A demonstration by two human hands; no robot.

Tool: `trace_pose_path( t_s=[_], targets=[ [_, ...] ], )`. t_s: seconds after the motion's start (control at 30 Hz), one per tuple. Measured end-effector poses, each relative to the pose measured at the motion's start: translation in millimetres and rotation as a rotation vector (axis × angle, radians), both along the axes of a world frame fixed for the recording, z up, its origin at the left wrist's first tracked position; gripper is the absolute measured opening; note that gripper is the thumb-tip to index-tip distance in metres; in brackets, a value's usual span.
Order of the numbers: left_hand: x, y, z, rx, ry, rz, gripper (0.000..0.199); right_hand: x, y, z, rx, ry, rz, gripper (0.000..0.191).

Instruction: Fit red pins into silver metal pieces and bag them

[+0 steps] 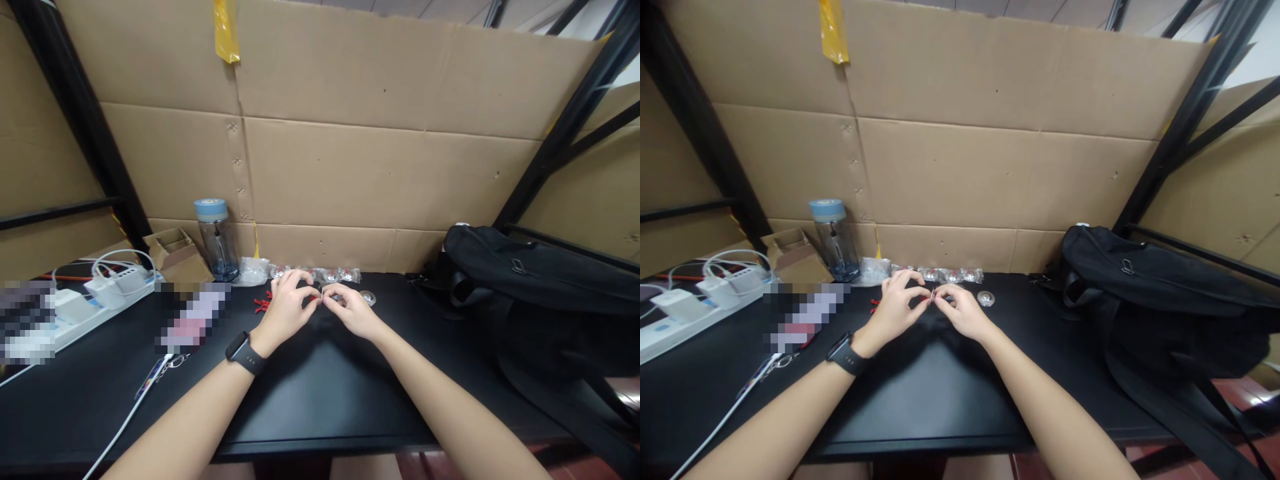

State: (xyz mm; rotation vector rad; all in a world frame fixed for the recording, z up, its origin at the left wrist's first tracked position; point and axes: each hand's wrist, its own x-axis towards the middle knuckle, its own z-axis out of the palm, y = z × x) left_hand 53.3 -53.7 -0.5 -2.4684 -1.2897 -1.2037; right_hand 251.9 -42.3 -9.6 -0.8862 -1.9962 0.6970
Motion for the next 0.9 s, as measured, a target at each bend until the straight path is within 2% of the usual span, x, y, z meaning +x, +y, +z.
trace_pose_path(
  t_s=[0.1, 0.2, 0.4, 0.57, 0.73, 0.9],
  targets=[
    [1, -1, 2.0, -0.073, -0.005, 0.035, 0.009, 2, 1, -0.5, 0.025, -0.057, 0.003, 0.017],
    [1, -1, 2.8, -0.176, -0.056, 0.065, 0.020, 7, 1, 1.1, 0.059, -0.153, 0.007, 0.013],
    [1, 0, -11.5, -0.313, 0.126, -0.145, 0.025, 14, 2, 6.4, 0.065, -0.175, 0.002, 0.010],
    [4, 1, -18.3, -0.332, 0.121, -0.187, 0.026, 15, 4, 5.5, 0.030, -0.172, -0.005, 0.009],
    [5, 2, -17.5, -0.339, 0.116, -0.179, 0.014, 15, 5, 1.4, 0.035, -0.206, 0.011, 0.010],
    [5, 3, -21.4, -0.356, 0.144, -0.202, 0.013, 16, 3, 0.0, 0.056, -0.292, 0.059, 0.011]
  ],
)
